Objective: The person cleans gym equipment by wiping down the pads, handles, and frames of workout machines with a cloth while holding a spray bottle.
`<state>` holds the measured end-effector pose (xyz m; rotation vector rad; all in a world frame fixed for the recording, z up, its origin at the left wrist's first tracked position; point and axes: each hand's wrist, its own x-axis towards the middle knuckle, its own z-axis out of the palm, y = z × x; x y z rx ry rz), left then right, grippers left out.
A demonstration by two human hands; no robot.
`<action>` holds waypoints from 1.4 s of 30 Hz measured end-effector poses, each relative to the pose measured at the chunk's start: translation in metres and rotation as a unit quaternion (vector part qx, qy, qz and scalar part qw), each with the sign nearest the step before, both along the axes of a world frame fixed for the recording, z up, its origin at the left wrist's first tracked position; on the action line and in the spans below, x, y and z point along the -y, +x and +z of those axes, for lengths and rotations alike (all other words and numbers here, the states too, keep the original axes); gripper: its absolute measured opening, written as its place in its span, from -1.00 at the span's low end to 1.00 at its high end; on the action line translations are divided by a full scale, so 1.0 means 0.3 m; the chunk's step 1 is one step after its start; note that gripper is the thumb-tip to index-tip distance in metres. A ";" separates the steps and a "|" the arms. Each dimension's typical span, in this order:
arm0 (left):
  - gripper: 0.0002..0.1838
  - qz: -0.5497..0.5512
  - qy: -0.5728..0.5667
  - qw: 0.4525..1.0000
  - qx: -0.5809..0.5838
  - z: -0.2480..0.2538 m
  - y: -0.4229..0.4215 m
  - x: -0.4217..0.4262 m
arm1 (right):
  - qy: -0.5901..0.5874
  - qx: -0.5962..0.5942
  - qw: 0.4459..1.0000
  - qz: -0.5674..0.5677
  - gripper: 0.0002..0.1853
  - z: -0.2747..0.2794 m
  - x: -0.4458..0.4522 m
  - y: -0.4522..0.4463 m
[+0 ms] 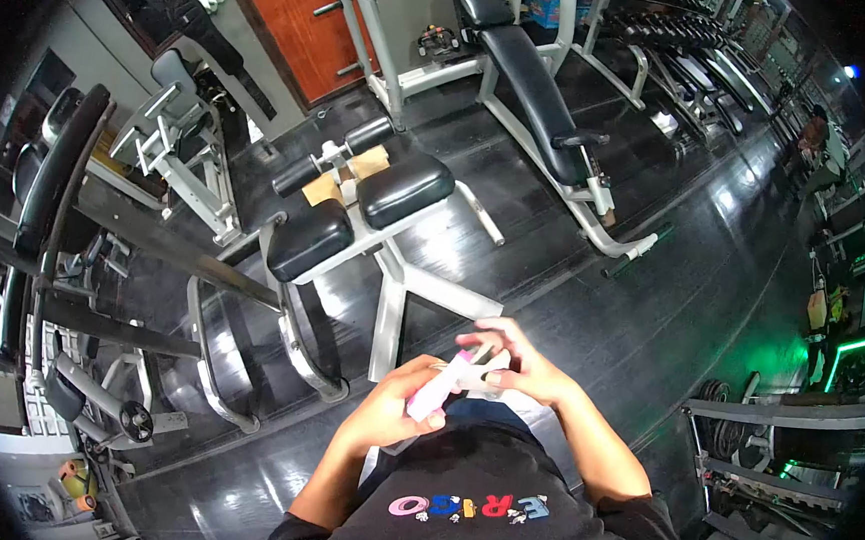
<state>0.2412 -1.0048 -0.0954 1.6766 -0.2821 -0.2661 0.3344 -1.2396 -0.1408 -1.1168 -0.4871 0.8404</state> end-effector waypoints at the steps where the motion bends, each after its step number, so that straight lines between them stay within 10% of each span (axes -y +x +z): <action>1: -0.57 -0.001 0.000 1.000 0.000 -0.003 0.021 0.011 | 0.022 -0.090 0.995 0.025 -0.17 -0.054 0.009 0.009; 5: -0.51 0.017 0.092 0.996 0.016 0.006 0.095 0.010 | -0.070 -0.018 0.990 0.121 -0.43 -0.142 -0.036 0.030; 13: -0.48 0.050 -0.070 0.991 -0.102 -0.135 0.301 -0.090 | -0.165 -0.065 0.983 0.053 -0.62 -0.200 -0.116 0.273; 17: -0.57 0.061 -0.117 0.975 -0.179 -0.305 0.522 -0.112 | -0.185 -0.036 0.975 -0.114 -0.66 -0.314 -0.057 0.412; 19: -0.51 0.078 -0.046 0.973 -0.211 -0.411 0.617 -0.115 | -0.420 -0.130 0.890 -0.122 -0.61 -0.327 0.011 0.488; 27: -0.51 0.104 -0.026 0.966 -0.234 -0.660 0.823 -0.061 | -0.227 -0.268 0.850 -0.391 -0.59 -0.547 0.122 0.636; 42: -0.55 0.312 -0.007 0.890 -0.333 -0.738 1.039 0.142 | -0.297 -0.175 0.930 -0.124 -0.58 -0.752 0.007 1.361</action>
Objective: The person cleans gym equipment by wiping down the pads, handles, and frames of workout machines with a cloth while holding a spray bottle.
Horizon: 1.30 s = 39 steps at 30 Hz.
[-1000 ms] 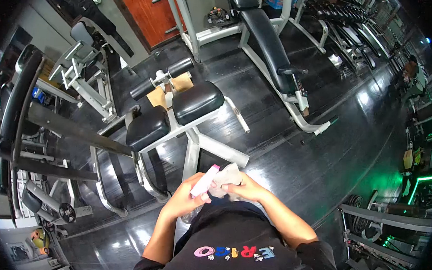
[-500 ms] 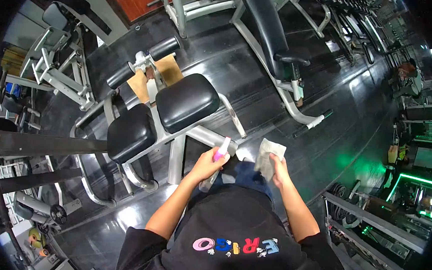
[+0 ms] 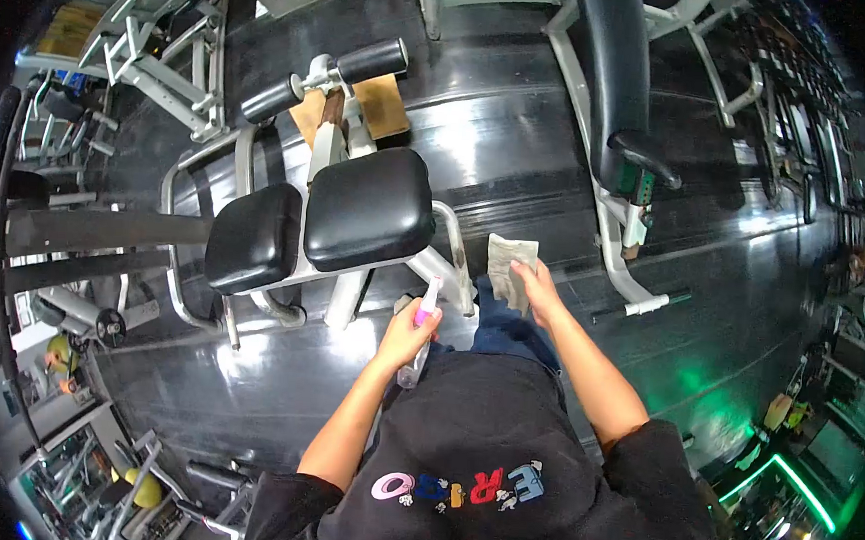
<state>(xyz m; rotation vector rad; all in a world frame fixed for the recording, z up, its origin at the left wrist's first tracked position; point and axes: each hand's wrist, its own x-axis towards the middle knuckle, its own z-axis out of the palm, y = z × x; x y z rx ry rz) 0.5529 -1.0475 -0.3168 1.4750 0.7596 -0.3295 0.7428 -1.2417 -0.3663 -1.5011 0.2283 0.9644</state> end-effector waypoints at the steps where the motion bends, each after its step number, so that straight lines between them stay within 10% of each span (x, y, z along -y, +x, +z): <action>1: -0.55 0.007 0.000 1.000 -0.009 -0.014 0.024 0.027 | -0.005 0.013 1.000 0.022 -0.58 -0.012 -0.007 0.037; 25: -0.53 0.091 0.087 0.992 -0.003 0.037 0.129 0.097 | -0.046 0.173 0.978 0.107 -0.52 -0.222 -0.336 0.081; 39: -0.58 0.022 0.118 0.993 -0.021 0.085 -0.213 0.027 | -0.117 0.419 0.803 0.407 -0.53 -0.100 -0.174 -0.158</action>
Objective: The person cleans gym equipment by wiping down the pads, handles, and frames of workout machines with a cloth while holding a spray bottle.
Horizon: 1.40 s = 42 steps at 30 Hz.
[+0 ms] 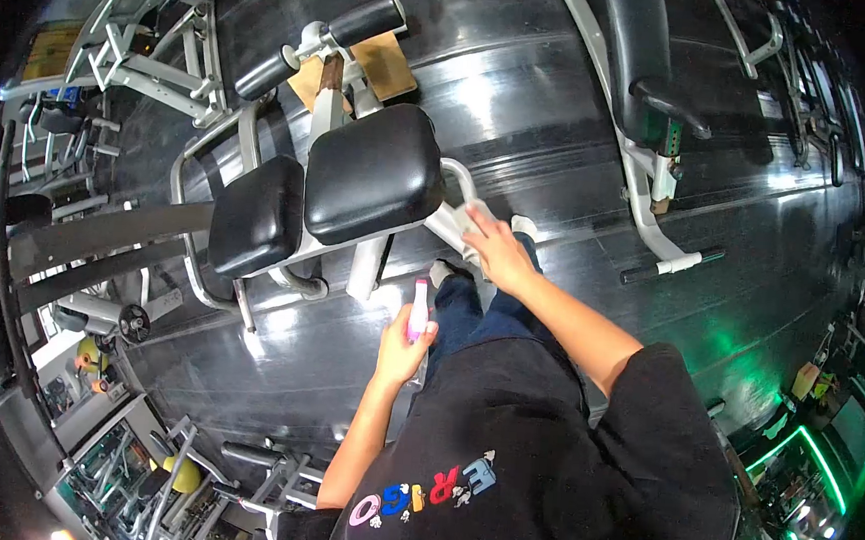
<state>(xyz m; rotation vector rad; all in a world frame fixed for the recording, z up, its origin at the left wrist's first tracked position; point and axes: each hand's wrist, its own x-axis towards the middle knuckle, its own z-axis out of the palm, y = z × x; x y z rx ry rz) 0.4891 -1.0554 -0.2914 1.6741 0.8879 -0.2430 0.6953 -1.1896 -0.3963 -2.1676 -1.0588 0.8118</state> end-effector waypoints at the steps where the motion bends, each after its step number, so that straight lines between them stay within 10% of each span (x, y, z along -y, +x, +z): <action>1: -0.59 -0.004 0.002 1.000 -0.011 0.008 -0.007 -0.001 | 0.000 0.002 1.000 0.000 -0.53 -0.010 0.021 -0.006; 13: -0.59 -0.042 0.019 0.998 -0.030 0.053 -0.013 -0.024 | 0.145 -0.036 0.976 -0.159 -0.56 -0.143 -0.269 0.175; 15: -0.59 -0.037 0.021 0.999 -0.019 0.047 -0.021 -0.031 | 0.184 0.142 0.972 -0.035 -0.56 -0.158 -0.177 0.113; 20: -0.62 -0.056 0.029 0.998 -0.018 0.041 -0.049 -0.043 | 0.036 0.100 0.987 0.123 -0.52 0.024 0.165 -0.144; 24: -0.61 -0.054 0.025 0.998 -0.007 0.034 -0.045 -0.040 | 0.051 -0.071 0.996 -0.031 -0.51 0.076 0.160 -0.114; 29: -0.58 -0.089 0.024 0.996 -0.020 0.037 -0.024 -0.038 | 0.127 -0.218 0.904 -0.347 -0.60 -0.088 0.031 0.111; 36: -0.57 -0.097 0.026 0.994 -0.048 0.042 -0.064 -0.038 | 0.118 -0.398 0.858 -0.302 -0.59 -0.199 -0.349 0.276; 42: -0.56 -0.081 0.026 0.995 -0.055 0.035 -0.126 -0.043 | 0.095 -0.666 0.646 -0.362 -0.53 -0.301 -0.150 0.123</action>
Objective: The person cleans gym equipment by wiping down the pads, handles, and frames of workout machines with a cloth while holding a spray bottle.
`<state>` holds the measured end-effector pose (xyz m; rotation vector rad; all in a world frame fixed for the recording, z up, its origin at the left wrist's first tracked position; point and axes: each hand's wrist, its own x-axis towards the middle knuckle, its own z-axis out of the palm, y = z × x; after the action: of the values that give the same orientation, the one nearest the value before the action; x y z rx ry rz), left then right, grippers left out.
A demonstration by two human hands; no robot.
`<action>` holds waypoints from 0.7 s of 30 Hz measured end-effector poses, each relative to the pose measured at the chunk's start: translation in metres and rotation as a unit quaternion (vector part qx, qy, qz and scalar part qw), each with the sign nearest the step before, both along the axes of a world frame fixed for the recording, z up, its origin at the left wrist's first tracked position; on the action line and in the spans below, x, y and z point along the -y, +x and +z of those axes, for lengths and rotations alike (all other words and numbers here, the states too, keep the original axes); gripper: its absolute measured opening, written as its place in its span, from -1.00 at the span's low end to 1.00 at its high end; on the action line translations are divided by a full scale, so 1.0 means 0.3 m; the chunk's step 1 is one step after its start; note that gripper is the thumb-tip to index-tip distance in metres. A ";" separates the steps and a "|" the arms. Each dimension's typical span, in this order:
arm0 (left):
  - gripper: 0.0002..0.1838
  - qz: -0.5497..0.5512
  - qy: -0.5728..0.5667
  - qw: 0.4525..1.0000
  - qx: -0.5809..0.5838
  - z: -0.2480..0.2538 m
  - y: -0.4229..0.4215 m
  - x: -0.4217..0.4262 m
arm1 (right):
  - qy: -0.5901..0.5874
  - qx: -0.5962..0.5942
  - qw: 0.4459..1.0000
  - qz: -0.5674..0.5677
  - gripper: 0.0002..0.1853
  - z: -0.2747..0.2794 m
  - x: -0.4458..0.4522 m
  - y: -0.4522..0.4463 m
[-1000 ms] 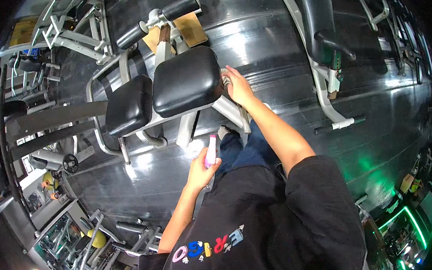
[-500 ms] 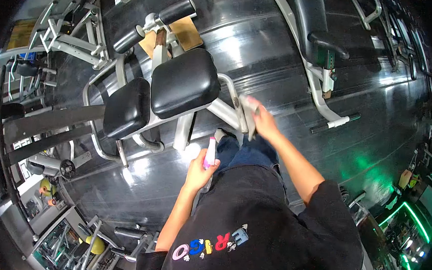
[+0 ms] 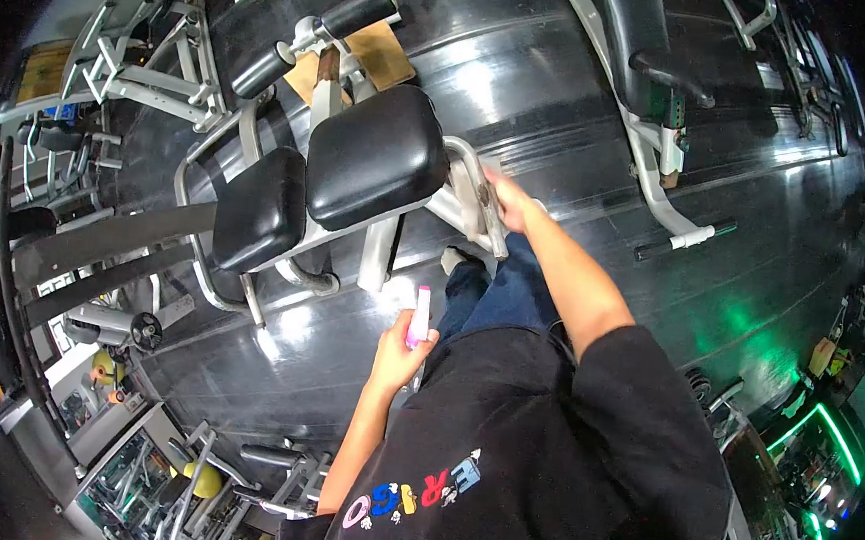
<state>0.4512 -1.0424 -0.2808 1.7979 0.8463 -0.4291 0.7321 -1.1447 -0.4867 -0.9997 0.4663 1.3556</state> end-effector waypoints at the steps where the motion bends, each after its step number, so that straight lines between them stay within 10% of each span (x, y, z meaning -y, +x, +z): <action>1: -0.56 0.003 -0.003 1.000 -0.004 -0.004 -0.005 -0.002 | 0.015 -0.050 0.999 -0.010 -0.52 0.013 0.059 -0.056; 8: -0.53 -0.017 -0.006 1.000 -0.010 -0.010 0.042 -0.037 | -0.052 -0.125 0.991 -0.011 -0.52 0.150 0.298 -0.305; 11: -0.53 -0.026 -0.006 1.000 -0.001 0.004 0.089 -0.045 | -0.089 0.040 0.994 0.055 -0.48 0.135 0.297 -0.259; 15: -0.54 -0.035 0.005 0.999 0.018 0.022 0.136 -0.040 | -0.096 0.118 0.987 0.058 0.05 0.012 0.202 -0.100; 21: -0.57 -0.028 -0.009 0.999 0.021 0.011 0.127 0.006 | -0.128 0.131 0.983 0.027 -0.10 -0.001 0.090 -0.132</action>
<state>0.4892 -1.0444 -0.2774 1.8118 0.7633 -0.4319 0.6926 -1.1717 -0.4869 -1.3916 0.4244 1.2087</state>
